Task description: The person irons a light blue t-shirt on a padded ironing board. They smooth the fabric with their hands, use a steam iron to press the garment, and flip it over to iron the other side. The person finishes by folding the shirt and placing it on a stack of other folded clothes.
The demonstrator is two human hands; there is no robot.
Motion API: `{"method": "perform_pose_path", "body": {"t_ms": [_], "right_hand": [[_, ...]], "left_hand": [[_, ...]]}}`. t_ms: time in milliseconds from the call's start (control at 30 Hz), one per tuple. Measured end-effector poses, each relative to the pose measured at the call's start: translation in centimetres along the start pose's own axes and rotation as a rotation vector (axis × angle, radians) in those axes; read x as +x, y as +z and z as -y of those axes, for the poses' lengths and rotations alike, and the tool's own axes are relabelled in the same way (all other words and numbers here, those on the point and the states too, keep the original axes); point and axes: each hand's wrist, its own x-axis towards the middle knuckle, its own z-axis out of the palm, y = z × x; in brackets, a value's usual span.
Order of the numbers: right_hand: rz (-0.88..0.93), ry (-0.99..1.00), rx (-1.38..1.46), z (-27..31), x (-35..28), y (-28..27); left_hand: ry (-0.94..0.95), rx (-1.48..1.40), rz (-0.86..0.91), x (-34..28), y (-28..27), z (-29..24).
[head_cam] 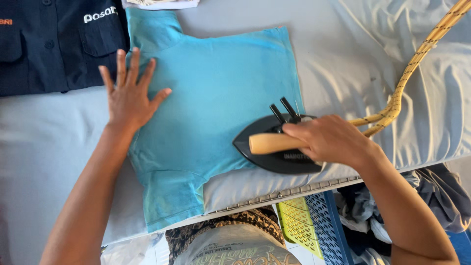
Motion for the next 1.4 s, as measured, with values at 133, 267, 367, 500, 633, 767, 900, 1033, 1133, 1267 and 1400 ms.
{"method": "perform_pose_path", "body": {"t_ms": [133,267,367,500,633,767,900,1033,1133,1267,1400], "right_hand": [[-0.089,0.125,-0.095,1.5,-1.3,0.6],[-0.17,0.395,-0.149,1.6,-0.1,0.5],[-0.218,0.626,-0.116,0.1,2.1,0.2],[-0.381,0.754,-0.117,-3.3,6.6,-1.1],[-0.467,0.766,-0.102,-6.7,10.9,-2.3],[-0.484,0.729,-0.031,-8.2,12.3,-3.0],[-0.345,0.618,0.11,-7.7,10.6,-3.8],[-0.304,0.482,0.068,-5.0,9.1,-3.8],[-0.324,0.621,-0.005,-3.2,9.0,-3.1],[-0.444,0.695,-0.047,-3.2,11.0,-3.1],[-0.517,0.719,-0.072,-4.9,13.6,-3.2]], "left_hand": [[-0.046,0.033,-0.039,-0.5,0.6,1.2],[-0.07,0.01,-0.053,-0.4,0.7,0.9],[-0.072,0.01,-0.077,-0.6,0.7,0.6],[-0.091,0.016,-0.116,-0.4,0.6,0.7],[-0.106,-0.014,-0.17,-0.6,0.7,0.6],[-0.091,0.032,-0.177,-0.6,0.9,1.0],[-0.09,0.048,-0.175,-0.6,1.3,1.1],[-0.102,0.064,-0.17,-0.5,1.2,1.1],[-0.132,0.037,-0.152,-0.1,1.4,0.8],[-0.133,0.022,-0.222,-0.4,1.2,0.9],[-0.213,0.011,-0.245,-0.8,1.3,1.1]]}}
